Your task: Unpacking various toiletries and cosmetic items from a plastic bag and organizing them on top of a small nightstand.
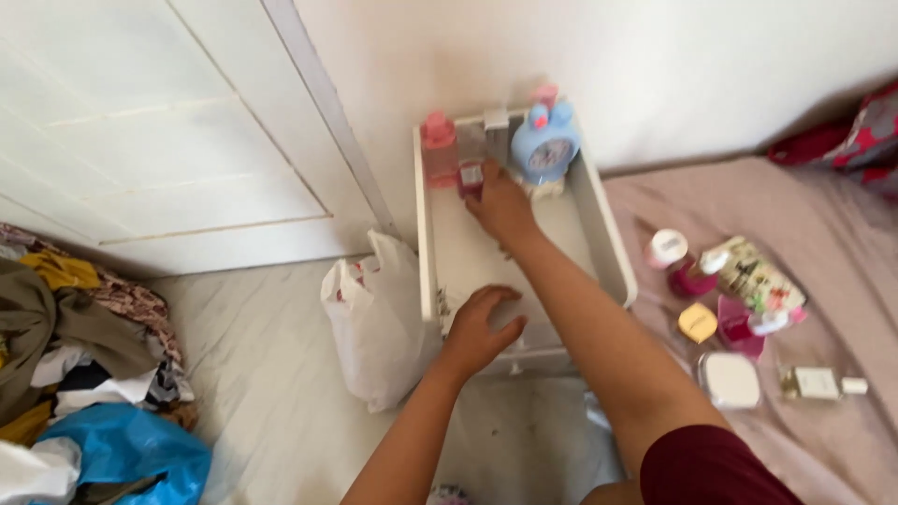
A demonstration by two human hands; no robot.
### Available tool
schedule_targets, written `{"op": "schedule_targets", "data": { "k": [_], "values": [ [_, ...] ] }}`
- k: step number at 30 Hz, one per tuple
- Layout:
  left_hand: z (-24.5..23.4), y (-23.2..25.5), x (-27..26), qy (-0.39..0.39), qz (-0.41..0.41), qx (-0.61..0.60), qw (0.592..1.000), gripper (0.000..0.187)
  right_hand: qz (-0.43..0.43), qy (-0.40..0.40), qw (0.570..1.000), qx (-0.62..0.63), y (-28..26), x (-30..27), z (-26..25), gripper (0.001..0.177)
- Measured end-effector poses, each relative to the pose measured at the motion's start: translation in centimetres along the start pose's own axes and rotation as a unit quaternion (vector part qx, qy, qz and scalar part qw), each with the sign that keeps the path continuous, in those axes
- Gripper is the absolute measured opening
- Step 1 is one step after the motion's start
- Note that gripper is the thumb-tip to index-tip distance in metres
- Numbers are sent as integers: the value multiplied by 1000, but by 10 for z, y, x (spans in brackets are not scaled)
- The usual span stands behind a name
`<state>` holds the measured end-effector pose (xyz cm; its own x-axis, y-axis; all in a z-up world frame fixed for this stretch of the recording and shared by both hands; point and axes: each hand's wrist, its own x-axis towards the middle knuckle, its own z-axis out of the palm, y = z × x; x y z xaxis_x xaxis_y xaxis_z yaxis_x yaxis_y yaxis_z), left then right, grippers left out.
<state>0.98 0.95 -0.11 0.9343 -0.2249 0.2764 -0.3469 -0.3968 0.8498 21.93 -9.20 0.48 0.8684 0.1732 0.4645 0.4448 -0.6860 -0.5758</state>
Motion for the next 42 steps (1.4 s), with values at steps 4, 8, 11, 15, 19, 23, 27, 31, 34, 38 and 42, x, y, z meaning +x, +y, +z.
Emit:
{"op": "schedule_targets", "data": {
  "k": [4, 8, 11, 15, 19, 23, 27, 31, 34, 38, 42],
  "values": [
    [-7, 20, 4, -30, -82, -56, 995, 39, 15, -45, 999, -13, -1, 4, -1, 66],
    [-10, 19, 8, -34, -74, -43, 996, 37, 11, -35, 999, -13, -2, 22, 0, 67],
    [-10, 14, 8, -34, -71, -38, 996, 39, 18, -30, 999, -23, 2, 24, 8, 66],
    [-10, 14, 3, -32, -45, -30, 998, 39, 15, -7, 1000, -17, 2, 20, 13, 61],
    [-9, 8, 1, -31, -39, -28, 998, 39, 26, 1, 999, -36, -9, 2, 1, 61],
    [-5, -5, 3, -26, -38, -50, 998, 39, -9, 25, 999, -26, -18, -19, -25, 63],
    [-5, -4, 1, -12, -28, -39, 999, 39, -48, 52, 997, -34, -36, -44, -62, 64],
    [-3, -6, 0, -12, -30, -30, 999, 39, -53, 66, 995, -46, -39, -69, -92, 65],
    [0, -12, 1, -1, -18, -25, 1000, 38, -93, 93, 990, -41, -40, -88, -124, 68],
    [2, -15, 1, 3, -9, -10, 1000, 37, -23, 91, 995, 25, -47, -110, -192, 65],
    [2, -15, 1, -2, 0, -3, 1000, 38, 16, 114, 992, 51, -19, -147, -265, 62]
  ]
}}
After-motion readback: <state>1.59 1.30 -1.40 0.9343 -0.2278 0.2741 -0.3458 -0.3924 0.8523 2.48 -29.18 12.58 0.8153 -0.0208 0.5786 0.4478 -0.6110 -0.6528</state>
